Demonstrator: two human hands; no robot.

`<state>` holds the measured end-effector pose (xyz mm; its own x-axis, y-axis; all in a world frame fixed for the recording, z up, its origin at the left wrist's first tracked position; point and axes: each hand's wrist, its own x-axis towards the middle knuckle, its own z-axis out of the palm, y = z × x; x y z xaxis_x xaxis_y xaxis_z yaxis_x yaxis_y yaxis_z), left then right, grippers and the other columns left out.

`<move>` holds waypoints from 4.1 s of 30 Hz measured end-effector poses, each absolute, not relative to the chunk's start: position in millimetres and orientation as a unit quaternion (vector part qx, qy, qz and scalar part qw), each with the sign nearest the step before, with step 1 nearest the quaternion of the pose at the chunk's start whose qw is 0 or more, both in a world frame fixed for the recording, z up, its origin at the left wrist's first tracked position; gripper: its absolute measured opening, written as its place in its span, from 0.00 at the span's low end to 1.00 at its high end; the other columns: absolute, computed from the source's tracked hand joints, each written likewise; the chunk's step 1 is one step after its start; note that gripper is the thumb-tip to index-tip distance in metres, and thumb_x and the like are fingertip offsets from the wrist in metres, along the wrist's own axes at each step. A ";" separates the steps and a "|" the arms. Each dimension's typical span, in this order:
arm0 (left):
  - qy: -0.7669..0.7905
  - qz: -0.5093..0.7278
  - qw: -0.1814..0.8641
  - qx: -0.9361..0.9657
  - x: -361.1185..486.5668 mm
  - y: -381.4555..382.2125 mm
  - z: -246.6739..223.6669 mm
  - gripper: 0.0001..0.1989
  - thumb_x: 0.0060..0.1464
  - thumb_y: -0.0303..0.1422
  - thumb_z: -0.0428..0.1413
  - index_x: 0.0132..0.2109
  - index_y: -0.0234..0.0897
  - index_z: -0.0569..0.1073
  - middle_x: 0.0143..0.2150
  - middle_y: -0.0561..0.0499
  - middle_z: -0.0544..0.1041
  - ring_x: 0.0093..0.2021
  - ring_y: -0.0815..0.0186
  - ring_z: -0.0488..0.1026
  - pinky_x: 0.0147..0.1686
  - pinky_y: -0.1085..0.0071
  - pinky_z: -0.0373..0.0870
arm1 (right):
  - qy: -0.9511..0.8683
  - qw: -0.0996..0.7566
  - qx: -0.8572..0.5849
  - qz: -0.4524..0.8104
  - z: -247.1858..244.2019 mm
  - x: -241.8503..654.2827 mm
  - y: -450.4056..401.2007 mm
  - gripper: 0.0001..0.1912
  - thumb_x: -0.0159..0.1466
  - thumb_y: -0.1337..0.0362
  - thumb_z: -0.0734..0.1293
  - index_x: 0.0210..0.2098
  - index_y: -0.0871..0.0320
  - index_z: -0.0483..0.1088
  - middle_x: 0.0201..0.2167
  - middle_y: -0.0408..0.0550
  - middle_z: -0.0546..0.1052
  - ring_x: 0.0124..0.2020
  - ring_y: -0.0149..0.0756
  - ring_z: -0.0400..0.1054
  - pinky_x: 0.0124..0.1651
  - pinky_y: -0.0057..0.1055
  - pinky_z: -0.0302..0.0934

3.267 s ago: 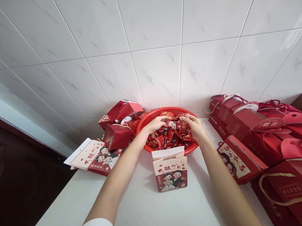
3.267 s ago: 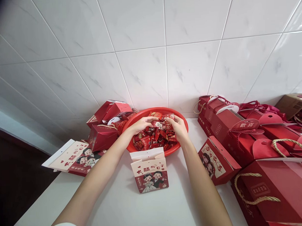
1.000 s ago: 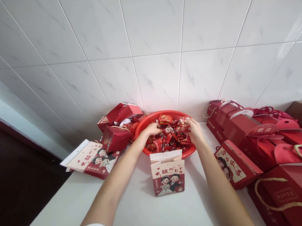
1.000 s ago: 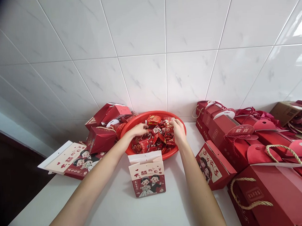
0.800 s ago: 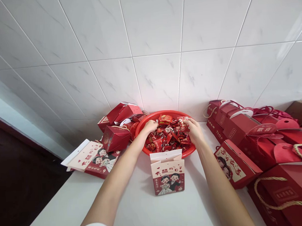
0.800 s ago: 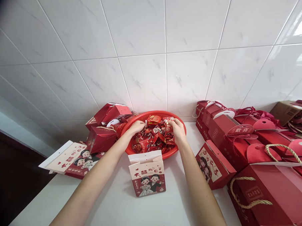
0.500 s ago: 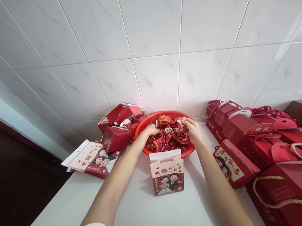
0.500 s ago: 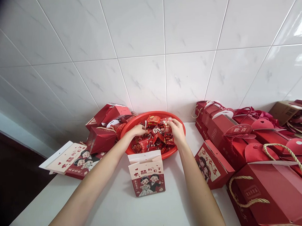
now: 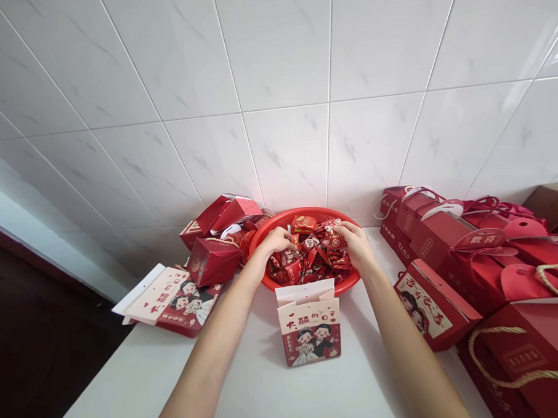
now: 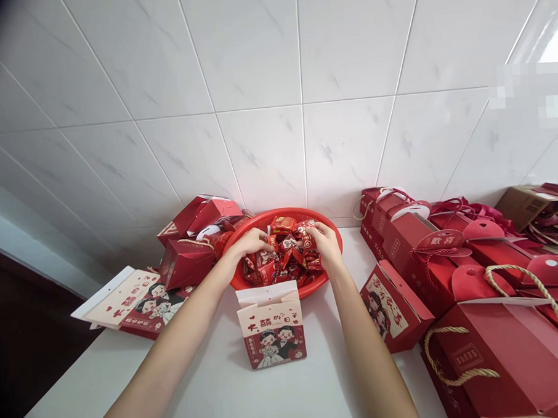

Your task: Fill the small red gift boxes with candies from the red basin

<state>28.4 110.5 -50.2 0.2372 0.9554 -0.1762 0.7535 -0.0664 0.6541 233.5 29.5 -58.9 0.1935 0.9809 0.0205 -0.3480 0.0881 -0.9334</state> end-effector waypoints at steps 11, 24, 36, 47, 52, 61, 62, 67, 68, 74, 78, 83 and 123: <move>0.381 0.436 0.514 0.633 30.0 76.8 -41.1 0.22 0.37 0.42 0.71 0.38 0.33 0.80 0.41 0.46 0.83 0.42 0.59 0.78 0.46 0.64 0.72 | -0.394 0.612 -0.426 0.537 -54.1 232.6 26.4 0.15 0.48 0.56 0.75 0.31 0.56 0.74 0.32 0.45 0.80 0.27 0.37 0.75 0.28 0.30 0.67; 0.333 0.475 0.542 0.608 33.0 45.4 -45.4 0.25 0.40 0.43 0.70 0.43 0.33 0.79 0.43 0.46 0.83 0.45 0.58 0.78 0.51 0.63 0.71 | -0.432 0.576 -0.375 0.584 -44.3 226.2 18.0 0.19 0.42 0.62 0.80 0.34 0.57 0.76 0.35 0.45 0.81 0.32 0.36 0.75 0.36 0.29 0.68; 0.346 0.508 0.557 0.558 36.3 31.5 -35.7 0.24 0.40 0.37 0.69 0.46 0.36 0.75 0.42 0.48 0.80 0.43 0.62 0.77 0.46 0.66 0.75 | -0.490 0.587 -0.352 0.539 -31.3 218.1 5.6 0.21 0.48 0.62 0.79 0.41 0.56 0.77 0.41 0.48 0.82 0.40 0.42 0.77 0.46 0.36 0.70; 0.403 0.476 0.574 0.531 28.6 34.7 -30.9 0.19 0.41 0.41 0.67 0.40 0.37 0.76 0.38 0.51 0.78 0.37 0.66 0.75 0.35 0.72 0.72 | -0.464 0.631 -0.391 0.483 -10.2 234.0 -7.2 0.22 0.44 0.60 0.79 0.38 0.57 0.75 0.35 0.48 0.82 0.35 0.42 0.76 0.40 0.37 0.70; 0.388 0.350 0.573 0.631 35.9 33.7 -32.0 0.14 0.44 0.41 0.66 0.32 0.35 0.77 0.33 0.50 0.80 0.35 0.64 0.76 0.36 0.71 0.72 | -0.466 0.658 -0.385 0.449 -5.0 243.9 -11.1 0.20 0.46 0.61 0.79 0.38 0.56 0.75 0.34 0.46 0.81 0.35 0.40 0.75 0.41 0.36 0.70; 0.357 0.094 0.372 0.852 77.7 60.9 -42.0 0.14 0.47 0.25 0.56 0.41 0.38 0.81 0.37 0.51 0.82 0.35 0.63 0.77 0.35 0.73 0.70 | -0.476 0.676 -0.381 0.414 -0.1 252.7 -16.9 0.18 0.48 0.62 0.78 0.38 0.55 0.75 0.34 0.45 0.80 0.34 0.38 0.74 0.41 0.35 0.68; 0.373 0.125 0.343 0.853 79.7 66.1 -41.4 0.16 0.47 0.23 0.55 0.42 0.38 0.81 0.39 0.50 0.83 0.37 0.61 0.78 0.38 0.72 0.71 | -0.477 0.676 -0.380 0.414 0.1 253.1 -17.0 0.18 0.48 0.62 0.77 0.39 0.55 0.76 0.34 0.45 0.80 0.34 0.38 0.74 0.41 0.35 0.68; 0.404 0.142 0.270 0.862 80.6 80.7 -33.6 0.18 0.47 0.20 0.51 0.40 0.35 0.82 0.42 0.47 0.84 0.41 0.59 0.79 0.42 0.72 0.72 | -0.472 0.680 -0.380 0.414 1.0 253.4 -16.6 0.18 0.48 0.62 0.77 0.38 0.56 0.75 0.33 0.45 0.80 0.34 0.38 0.73 0.40 0.34 0.68; 0.406 0.112 0.261 0.869 80.5 81.0 -32.6 0.19 0.47 0.19 0.51 0.42 0.35 0.82 0.45 0.47 0.84 0.44 0.59 0.79 0.43 0.73 0.72 | -0.472 0.680 -0.380 0.413 1.1 253.3 -16.7 0.18 0.48 0.62 0.77 0.38 0.56 0.75 0.33 0.45 0.80 0.34 0.38 0.73 0.40 0.34 0.68; 0.398 -0.048 0.164 0.901 81.7 77.1 -32.2 0.25 0.47 0.17 0.49 0.48 0.35 0.82 0.52 0.45 0.82 0.50 0.60 0.79 0.50 0.72 0.72 | -0.476 0.675 -0.378 0.420 -0.3 253.9 -16.8 0.20 0.48 0.61 0.78 0.39 0.56 0.74 0.34 0.45 0.79 0.34 0.38 0.73 0.39 0.35 0.69; 0.326 -0.039 0.216 0.919 81.7 74.4 -34.5 0.29 0.45 0.14 0.47 0.50 0.34 0.81 0.52 0.46 0.82 0.52 0.62 0.78 0.53 0.73 0.70 | -0.484 0.672 -0.382 0.410 -1.6 254.6 -15.1 0.19 0.49 0.62 0.78 0.38 0.56 0.74 0.34 0.44 0.79 0.33 0.37 0.74 0.39 0.35 0.69; 0.273 0.005 0.283 0.919 90.5 71.3 -41.5 0.27 0.48 0.15 0.47 0.50 0.36 0.79 0.52 0.49 0.82 0.52 0.64 0.77 0.54 0.72 0.69 | -0.494 0.669 -0.373 0.411 -0.4 248.2 -12.3 0.18 0.49 0.62 0.77 0.39 0.56 0.74 0.33 0.44 0.80 0.33 0.37 0.74 0.40 0.35 0.69; 0.413 0.377 0.583 0.589 43.0 45.1 -21.3 0.09 0.45 0.30 0.62 0.37 0.34 0.79 0.34 0.51 0.78 0.29 0.72 0.66 0.28 0.75 0.61 | -0.505 0.644 -0.395 0.418 5.9 249.0 -20.3 0.19 0.48 0.62 0.77 0.39 0.57 0.74 0.35 0.46 0.81 0.34 0.39 0.75 0.39 0.36 0.71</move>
